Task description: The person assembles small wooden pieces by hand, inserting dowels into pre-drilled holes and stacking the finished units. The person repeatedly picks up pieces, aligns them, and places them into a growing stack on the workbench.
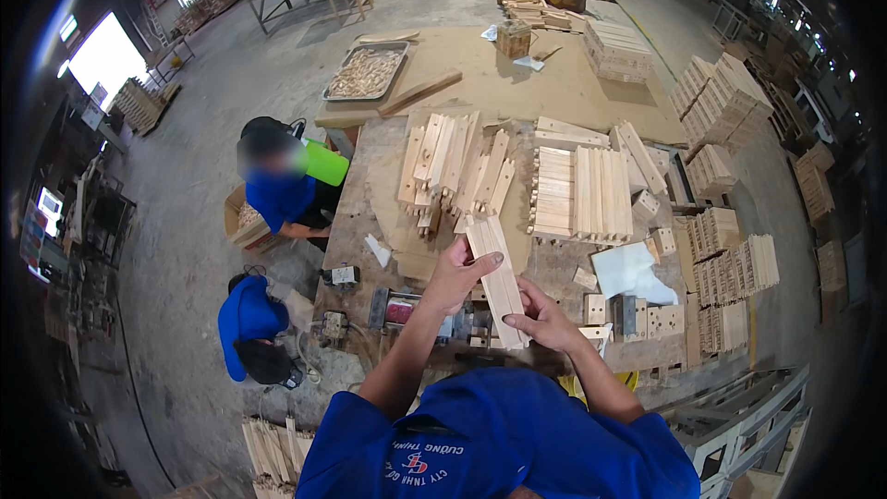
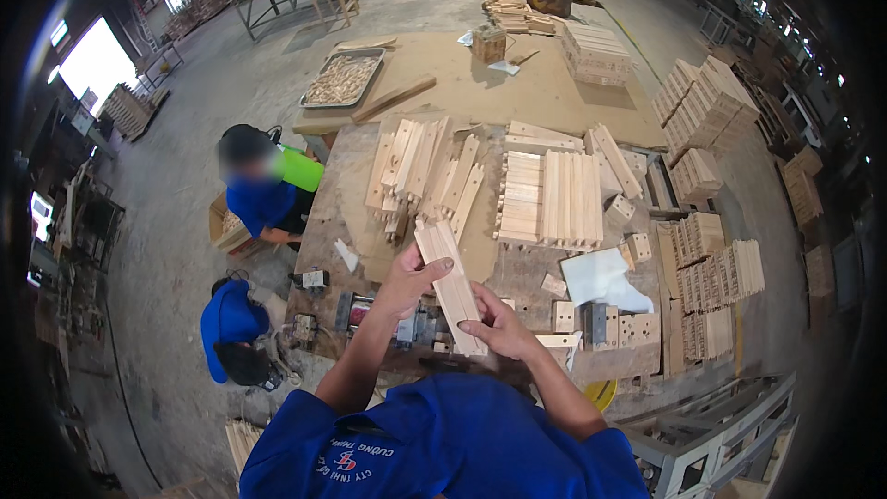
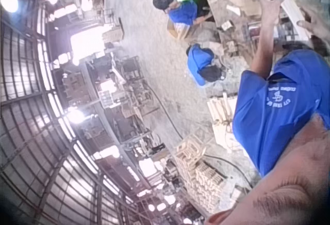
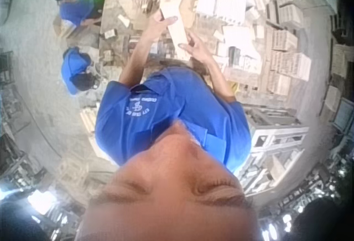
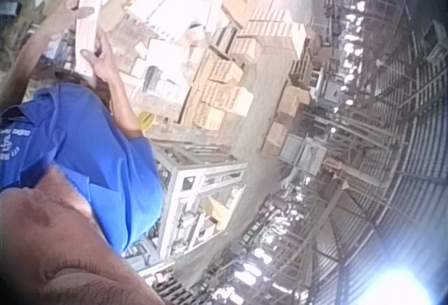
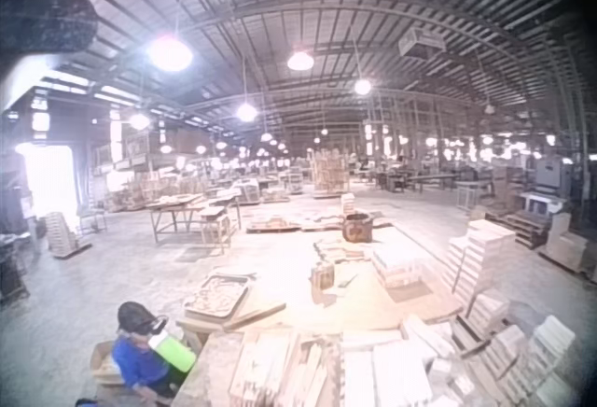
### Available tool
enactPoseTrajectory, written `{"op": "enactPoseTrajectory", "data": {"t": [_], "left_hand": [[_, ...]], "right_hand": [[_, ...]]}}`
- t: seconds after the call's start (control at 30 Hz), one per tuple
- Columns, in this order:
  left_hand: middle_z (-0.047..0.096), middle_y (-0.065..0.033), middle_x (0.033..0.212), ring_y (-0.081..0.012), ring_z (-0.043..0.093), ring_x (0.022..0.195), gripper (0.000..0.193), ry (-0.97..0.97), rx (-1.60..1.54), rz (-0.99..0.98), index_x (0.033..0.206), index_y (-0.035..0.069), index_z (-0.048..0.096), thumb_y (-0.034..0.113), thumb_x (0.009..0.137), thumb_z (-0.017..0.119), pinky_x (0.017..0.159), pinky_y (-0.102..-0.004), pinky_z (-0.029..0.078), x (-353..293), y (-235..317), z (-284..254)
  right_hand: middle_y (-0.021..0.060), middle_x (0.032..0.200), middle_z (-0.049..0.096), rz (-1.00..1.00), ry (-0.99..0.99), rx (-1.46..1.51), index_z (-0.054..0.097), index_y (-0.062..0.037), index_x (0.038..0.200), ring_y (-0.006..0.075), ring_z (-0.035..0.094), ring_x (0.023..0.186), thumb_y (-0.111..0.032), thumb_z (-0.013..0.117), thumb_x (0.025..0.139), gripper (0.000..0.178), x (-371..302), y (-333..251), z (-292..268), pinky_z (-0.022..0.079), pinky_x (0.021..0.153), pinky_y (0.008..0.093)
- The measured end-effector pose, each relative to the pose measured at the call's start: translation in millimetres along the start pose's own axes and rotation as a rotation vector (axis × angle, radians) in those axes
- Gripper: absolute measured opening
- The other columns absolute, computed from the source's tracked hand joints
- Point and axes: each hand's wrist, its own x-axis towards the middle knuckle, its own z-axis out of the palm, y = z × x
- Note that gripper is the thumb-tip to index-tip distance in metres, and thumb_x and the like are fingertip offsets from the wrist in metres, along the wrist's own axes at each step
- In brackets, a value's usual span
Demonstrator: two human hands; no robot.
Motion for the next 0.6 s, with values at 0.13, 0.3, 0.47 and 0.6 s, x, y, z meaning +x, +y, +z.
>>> {"op": "enactPoseTrajectory", "data": {"t": [0.13, 0.3, 0.47, 0.6], "left_hand": [[0.067, -0.0056, 0.119, -0.0147, 0.068, 0.104, 0.043, 0.011, 0.023, 0.038, 0.136, 0.004, 0.056, 0.013, 0.098, 0.074, 0.089, -0.0334, 0.059, -7, -3, -1], [0.066, -0.0058, 0.12, -0.0151, 0.067, 0.106, 0.043, 0.032, 0.0, 0.029, 0.136, 0.004, 0.056, 0.014, 0.098, 0.074, 0.091, -0.034, 0.058, -17, -9, -2], [0.067, -0.0054, 0.12, -0.0149, 0.067, 0.106, 0.043, 0.043, -0.018, 0.022, 0.137, 0.003, 0.056, 0.012, 0.099, 0.072, 0.091, -0.0331, 0.057, -25, -9, -1], [0.068, -0.0056, 0.119, -0.0137, 0.066, 0.104, 0.043, 0.081, 0.037, 0.013, 0.138, 0.003, 0.055, 0.011, 0.099, 0.072, 0.091, -0.0317, 0.056, -30, -12, 2]], "right_hand": [[0.0077, 0.142, 0.06, 0.026, -0.018, 0.008, 0.023, -0.0075, 0.165, 0.0144, 0.057, 0.129, 0.001, 0.07, 0.097, 0.083, -5, -3, 3, 0.045, 0.109, 0.0323], [0.0083, 0.146, 0.058, 0.036, -0.029, 0.003, 0.023, -0.007, 0.165, 0.0147, 0.055, 0.132, 0.001, 0.07, 0.097, 0.083, -12, -1, 7, 0.044, 0.111, 0.0325], [0.0102, 0.148, 0.057, 0.085, -0.04, -0.007, 0.025, -0.0051, 0.164, 0.0171, 0.053, 0.137, 0.001, 0.069, 0.098, 0.08, -19, 3, 10, 0.042, 0.113, 0.0328], [0.006, 0.146, 0.058, 0.112, -0.061, 0.013, 0.026, -0.0063, 0.164, 0.0137, 0.054, 0.132, -0.001, 0.071, 0.097, 0.081, -23, 0, 13, 0.043, 0.111, 0.032]]}}
